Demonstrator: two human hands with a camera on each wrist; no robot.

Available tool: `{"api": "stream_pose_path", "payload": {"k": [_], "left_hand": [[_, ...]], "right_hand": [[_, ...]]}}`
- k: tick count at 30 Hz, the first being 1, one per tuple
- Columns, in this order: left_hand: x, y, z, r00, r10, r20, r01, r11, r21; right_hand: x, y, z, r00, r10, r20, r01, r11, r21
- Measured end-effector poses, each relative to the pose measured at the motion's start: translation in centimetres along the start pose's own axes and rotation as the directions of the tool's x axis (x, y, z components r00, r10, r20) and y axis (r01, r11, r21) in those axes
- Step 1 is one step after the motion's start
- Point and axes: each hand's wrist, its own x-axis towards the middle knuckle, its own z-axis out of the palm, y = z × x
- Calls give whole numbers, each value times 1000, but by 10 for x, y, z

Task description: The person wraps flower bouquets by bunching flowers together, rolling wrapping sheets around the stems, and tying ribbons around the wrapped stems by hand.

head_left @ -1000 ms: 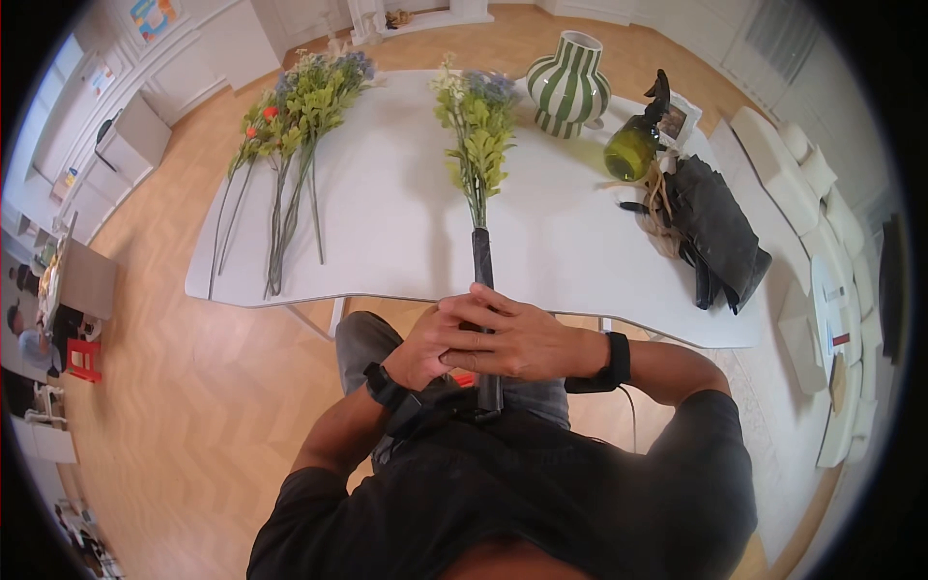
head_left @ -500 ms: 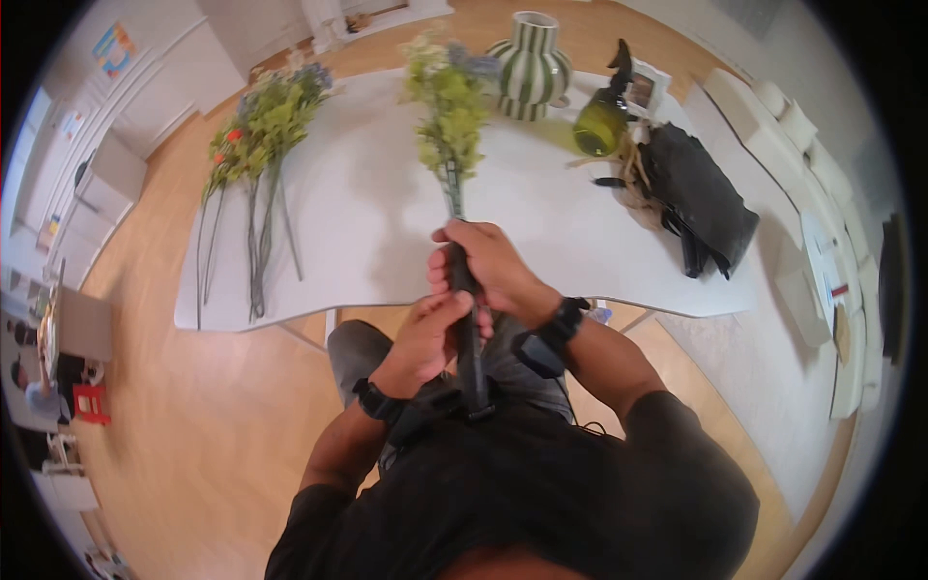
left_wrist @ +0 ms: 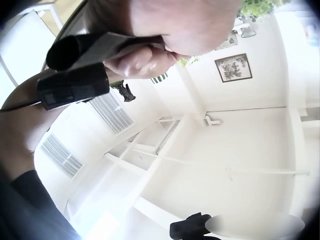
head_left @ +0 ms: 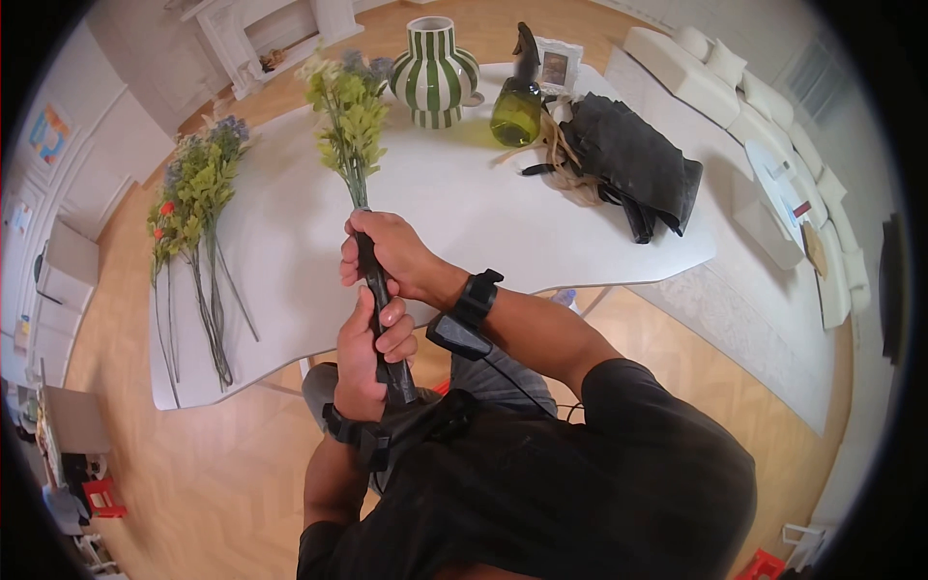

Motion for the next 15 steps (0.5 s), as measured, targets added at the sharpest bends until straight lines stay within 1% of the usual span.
{"api": "stream_pose_path", "payload": {"k": [1,2,3,4,6,7,9,11,12,13,14,15], "left_hand": [[2,-1,-1,999,-12,35,14,999,-39],[3,-2,-1,997,-23,68,28,997,-78],[4,-2,0,997,-25,68,30,996,-78],[4,-3,4,998,-8,69,13,998,-67],[5,-8,7,998,10,69,-6,999,-54],[6,-11,8,996,15,85,-7,996,-83],[7,-13,8,995,19,102,-8,994,-111],[9,-11,4,977,-34,211,83,970,-228],[8,-9,4,977,-35,210,84,970,-227],[8,-6,4,982,-50,182,91,970,-225],[8,-4,3,986,-64,153,98,970,-224],[7,-3,2,986,-65,153,99,970,-224]], "right_hand": [[0,-2,-2,1000,-3,-5,3,1000,-3],[0,-3,-4,1000,-16,19,15,999,49],[1,-4,-5,999,-30,44,25,995,101],[1,-4,-7,999,-30,43,25,994,102],[3,-4,-11,985,-17,174,-31,963,268],[5,-2,-14,984,-18,175,-30,963,269],[9,3,-21,948,-17,318,-108,923,369],[10,4,-23,945,-12,325,-114,924,364],[10,5,-24,943,-4,332,-122,925,360],[7,1,-22,944,-5,331,-122,925,361],[4,-3,-22,953,33,300,-113,960,255],[-1,-9,-23,962,67,265,-108,983,145]]}}
